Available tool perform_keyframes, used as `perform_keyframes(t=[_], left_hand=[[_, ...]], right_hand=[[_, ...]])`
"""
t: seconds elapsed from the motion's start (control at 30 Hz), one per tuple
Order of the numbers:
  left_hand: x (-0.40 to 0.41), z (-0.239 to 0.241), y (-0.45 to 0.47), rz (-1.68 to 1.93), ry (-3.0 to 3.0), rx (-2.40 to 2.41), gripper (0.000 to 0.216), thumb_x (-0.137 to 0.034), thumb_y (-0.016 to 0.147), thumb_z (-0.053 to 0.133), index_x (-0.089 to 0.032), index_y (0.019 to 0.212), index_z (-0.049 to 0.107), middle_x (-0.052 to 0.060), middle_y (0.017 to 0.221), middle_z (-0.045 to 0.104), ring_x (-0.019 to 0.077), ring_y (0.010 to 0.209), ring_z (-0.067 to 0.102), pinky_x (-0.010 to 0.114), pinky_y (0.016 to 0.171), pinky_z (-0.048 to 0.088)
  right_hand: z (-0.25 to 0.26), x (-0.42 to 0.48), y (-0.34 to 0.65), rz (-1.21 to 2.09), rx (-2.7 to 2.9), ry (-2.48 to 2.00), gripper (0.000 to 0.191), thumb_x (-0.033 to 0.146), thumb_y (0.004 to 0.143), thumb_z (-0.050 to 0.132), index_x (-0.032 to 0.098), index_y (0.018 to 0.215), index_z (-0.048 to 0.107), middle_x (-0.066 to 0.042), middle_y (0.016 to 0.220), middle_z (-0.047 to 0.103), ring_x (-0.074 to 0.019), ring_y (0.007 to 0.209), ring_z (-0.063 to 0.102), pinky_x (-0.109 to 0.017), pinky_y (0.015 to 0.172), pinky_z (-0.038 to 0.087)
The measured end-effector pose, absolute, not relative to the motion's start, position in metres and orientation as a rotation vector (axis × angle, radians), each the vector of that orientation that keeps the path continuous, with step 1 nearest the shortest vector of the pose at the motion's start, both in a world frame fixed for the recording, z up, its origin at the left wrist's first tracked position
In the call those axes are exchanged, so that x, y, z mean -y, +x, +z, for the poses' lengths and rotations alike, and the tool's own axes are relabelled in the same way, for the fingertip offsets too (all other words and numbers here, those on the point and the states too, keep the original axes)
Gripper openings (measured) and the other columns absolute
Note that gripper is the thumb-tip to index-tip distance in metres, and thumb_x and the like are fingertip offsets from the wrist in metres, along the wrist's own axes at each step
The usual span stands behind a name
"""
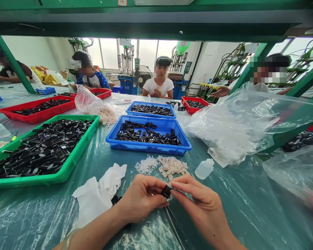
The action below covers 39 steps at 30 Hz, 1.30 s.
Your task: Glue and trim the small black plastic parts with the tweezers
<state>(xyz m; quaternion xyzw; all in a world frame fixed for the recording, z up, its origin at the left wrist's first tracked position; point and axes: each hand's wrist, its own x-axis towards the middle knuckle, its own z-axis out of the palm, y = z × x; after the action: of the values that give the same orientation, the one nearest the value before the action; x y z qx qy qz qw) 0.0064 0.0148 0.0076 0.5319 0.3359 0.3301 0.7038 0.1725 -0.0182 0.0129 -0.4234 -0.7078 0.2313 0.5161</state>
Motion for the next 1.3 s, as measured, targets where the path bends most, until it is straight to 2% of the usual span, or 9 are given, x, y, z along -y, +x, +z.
perform_keyframes(t=[0.43, 0.67, 0.9, 1.13, 1.3], left_hand=[[-0.0144, 0.0053, 0.0074, 0.737, 1.21, -0.755, 0.025, -0.007, 0.062, 0.06, -0.012, 0.084, 0.072, 0.004, 0.07, 0.068, 0.0143, 0.063, 0.06, 0.03, 0.069, 0.051], [-0.0144, 0.0023, 0.0067, 0.746, 1.245, -0.739, 0.026, -0.006, 0.062, 0.058, -0.012, 0.083, 0.072, 0.002, 0.065, 0.064, 0.0122, 0.06, 0.056, 0.028, 0.067, 0.049], [-0.0126, 0.0029, 0.0087, 0.759, 1.257, -0.727, 0.019, -0.006, 0.063, 0.056, -0.012, 0.074, 0.071, 0.002, 0.065, 0.062, 0.0112, 0.058, 0.054, 0.024, 0.062, 0.045], [-0.0121, 0.0062, 0.0103, 0.775, 1.281, -0.748, 0.023, -0.006, 0.063, 0.056, -0.013, 0.079, 0.072, 0.002, 0.066, 0.062, 0.0104, 0.057, 0.052, 0.023, 0.06, 0.044], [-0.0136, 0.0065, 0.0104, 0.776, 1.313, -0.781, 0.018, -0.007, 0.063, 0.056, -0.012, 0.073, 0.07, 0.001, 0.063, 0.06, 0.0103, 0.057, 0.051, 0.022, 0.058, 0.043]], right_hand=[[0.0055, 0.0161, 0.1709, 0.528, 1.701, -1.045, 0.027, 0.009, 0.076, 0.061, 0.029, 0.092, 0.071, 0.0, 0.077, 0.065, -0.0118, 0.067, 0.062, -0.02, 0.06, 0.05], [0.0079, 0.018, 0.1697, 0.526, 1.7, -1.084, 0.019, 0.015, 0.078, 0.06, 0.025, 0.088, 0.072, -0.003, 0.075, 0.065, -0.0144, 0.066, 0.062, -0.023, 0.057, 0.052], [0.0072, 0.0182, 0.1685, 0.518, 1.703, -1.079, 0.02, 0.014, 0.079, 0.059, 0.025, 0.089, 0.071, -0.003, 0.076, 0.064, -0.0143, 0.067, 0.062, -0.023, 0.059, 0.051], [0.0072, 0.0184, 0.1678, 0.488, 1.721, -1.081, 0.021, 0.012, 0.079, 0.058, 0.026, 0.09, 0.071, -0.001, 0.077, 0.064, -0.0132, 0.069, 0.062, -0.022, 0.061, 0.051], [0.0043, 0.0189, 0.1661, 0.483, 1.725, -1.069, 0.02, 0.013, 0.08, 0.057, 0.025, 0.09, 0.07, -0.002, 0.078, 0.063, -0.0137, 0.071, 0.062, -0.023, 0.062, 0.051]])
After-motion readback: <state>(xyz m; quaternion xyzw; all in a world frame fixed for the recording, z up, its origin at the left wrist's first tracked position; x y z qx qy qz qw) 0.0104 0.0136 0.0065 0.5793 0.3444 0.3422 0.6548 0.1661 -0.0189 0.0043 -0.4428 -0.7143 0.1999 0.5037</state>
